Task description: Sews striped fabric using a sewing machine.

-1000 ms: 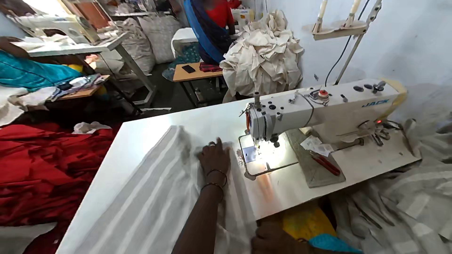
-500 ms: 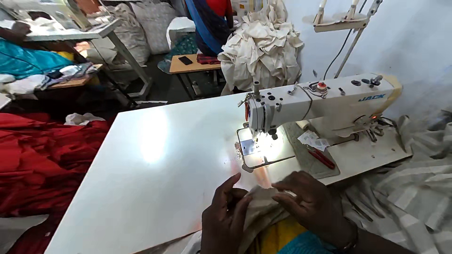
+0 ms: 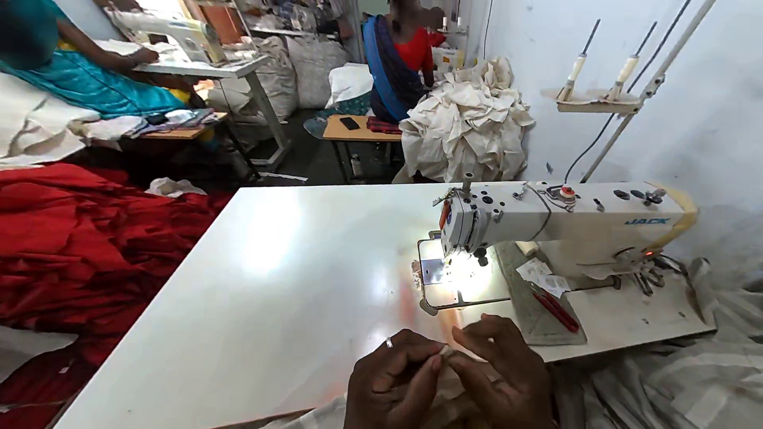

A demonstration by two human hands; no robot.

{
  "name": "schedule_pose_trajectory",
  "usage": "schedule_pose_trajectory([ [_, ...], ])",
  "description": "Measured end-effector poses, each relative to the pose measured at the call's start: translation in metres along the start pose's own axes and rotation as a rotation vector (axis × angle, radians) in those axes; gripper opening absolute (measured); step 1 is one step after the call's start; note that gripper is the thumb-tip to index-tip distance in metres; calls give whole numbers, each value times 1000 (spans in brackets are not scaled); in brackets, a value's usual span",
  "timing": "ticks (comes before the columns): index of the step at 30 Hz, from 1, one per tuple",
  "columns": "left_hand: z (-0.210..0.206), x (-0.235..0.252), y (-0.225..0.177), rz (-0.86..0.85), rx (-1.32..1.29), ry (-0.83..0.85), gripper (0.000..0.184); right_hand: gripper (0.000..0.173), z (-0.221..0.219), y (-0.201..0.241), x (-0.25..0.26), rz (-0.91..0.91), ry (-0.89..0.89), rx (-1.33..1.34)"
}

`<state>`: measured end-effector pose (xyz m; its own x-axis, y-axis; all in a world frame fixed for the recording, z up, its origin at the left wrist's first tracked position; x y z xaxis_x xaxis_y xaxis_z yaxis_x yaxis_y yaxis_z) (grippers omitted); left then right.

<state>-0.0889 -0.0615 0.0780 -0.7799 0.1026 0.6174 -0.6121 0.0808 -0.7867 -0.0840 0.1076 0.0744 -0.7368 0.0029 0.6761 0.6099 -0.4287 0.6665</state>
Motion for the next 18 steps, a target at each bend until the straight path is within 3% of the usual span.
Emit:
schedule_pose_trajectory([
  [2, -2, -1, 1, -26, 2, 65, 17, 7, 5, -4, 12, -45, 23, 105],
  [4, 5, -2, 5, -59, 117, 93, 19, 4, 11, -1, 17, 21, -57, -40],
  [5, 9, -3, 8, -82, 249, 34, 14, 5, 14, 4, 15, 67, -104, -153],
  [8, 9, -3, 11, -109, 567, -164, 42, 11, 7, 24, -4, 211, -104, -338],
  [9, 5, -3, 9, -61, 514, -162, 46, 9, 0, 29, -12, 261, -85, -325],
  [13, 1, -3, 3, 248, -137, -63, 41, 5, -9, 26, -15, 296, -174, -357],
  [16, 9, 1, -4, 117, -78, 158, 22, 10, -5, 18, -7, 259, -177, -411],
  [18, 11, 1, -6, 59, -20, 184, 21, 9, -6, 19, -10, 247, -109, -356],
])
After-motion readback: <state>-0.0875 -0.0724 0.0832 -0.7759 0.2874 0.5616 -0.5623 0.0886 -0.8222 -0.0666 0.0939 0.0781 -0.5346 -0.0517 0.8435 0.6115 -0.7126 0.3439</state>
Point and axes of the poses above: each hand's wrist, its own x-axis towards the middle knuckle, its own z-axis out of the back of the hand, y = z × x, the point moved 4 cm from there along x, towards the middle knuckle, and after that the axes turned 7 degrees about -z, right-handed, at the moved point
